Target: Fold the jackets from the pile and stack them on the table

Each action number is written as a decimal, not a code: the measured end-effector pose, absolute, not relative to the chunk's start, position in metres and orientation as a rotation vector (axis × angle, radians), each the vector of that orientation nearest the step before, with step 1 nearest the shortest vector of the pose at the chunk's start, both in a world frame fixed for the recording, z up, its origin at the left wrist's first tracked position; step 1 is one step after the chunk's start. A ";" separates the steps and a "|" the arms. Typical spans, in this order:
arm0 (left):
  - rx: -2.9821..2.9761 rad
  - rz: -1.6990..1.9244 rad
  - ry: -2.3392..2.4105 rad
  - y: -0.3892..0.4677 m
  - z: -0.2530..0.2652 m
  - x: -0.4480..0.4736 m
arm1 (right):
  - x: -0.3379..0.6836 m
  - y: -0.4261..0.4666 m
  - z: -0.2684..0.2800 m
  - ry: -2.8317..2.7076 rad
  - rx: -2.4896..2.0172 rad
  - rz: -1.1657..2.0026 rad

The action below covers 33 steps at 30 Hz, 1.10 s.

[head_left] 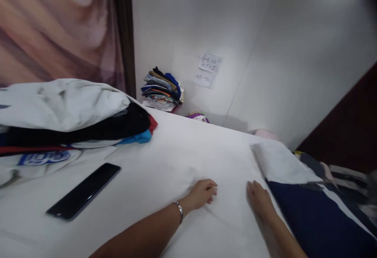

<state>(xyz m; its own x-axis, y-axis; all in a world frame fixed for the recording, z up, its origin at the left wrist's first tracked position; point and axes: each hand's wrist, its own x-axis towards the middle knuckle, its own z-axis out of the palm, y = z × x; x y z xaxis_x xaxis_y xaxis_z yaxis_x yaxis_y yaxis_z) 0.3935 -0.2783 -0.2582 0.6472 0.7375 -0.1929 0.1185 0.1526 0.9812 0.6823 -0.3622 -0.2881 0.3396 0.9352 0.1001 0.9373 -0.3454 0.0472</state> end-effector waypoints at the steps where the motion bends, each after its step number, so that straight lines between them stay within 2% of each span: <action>1: 1.371 0.518 0.784 -0.278 -0.260 0.394 | 0.672 -0.362 -0.291 -1.837 -2.469 -0.124; 9: 1.371 0.474 0.818 -0.281 -0.252 0.393 | 0.570 -0.356 -0.285 -2.069 -1.929 0.307; 13: 1.446 0.432 0.885 -0.273 -0.221 0.390 | 0.552 -0.353 -0.299 -2.041 -1.868 0.170; 16: 1.594 0.512 0.952 -0.245 -0.179 0.372 | 0.554 -0.355 -0.312 -2.000 -1.837 0.075; 21: 1.891 0.913 1.318 -0.174 -0.097 0.270 | 0.559 -0.360 -0.315 -1.951 -1.860 0.118; 25: 2.035 1.122 1.728 -0.141 -0.064 0.150 | 0.560 -0.357 -0.318 -1.849 -1.829 0.197; 27: 2.302 0.915 2.299 -0.137 -0.063 0.098 | 0.563 -0.353 -0.323 -1.813 -1.808 0.212; 30: 2.236 0.846 2.514 -0.139 -0.070 0.040 | 0.566 -0.348 -0.331 -1.790 -1.789 0.231; 33: 2.064 0.832 2.502 -0.136 -0.071 0.008 | 0.567 -0.346 -0.331 -1.788 -1.805 0.271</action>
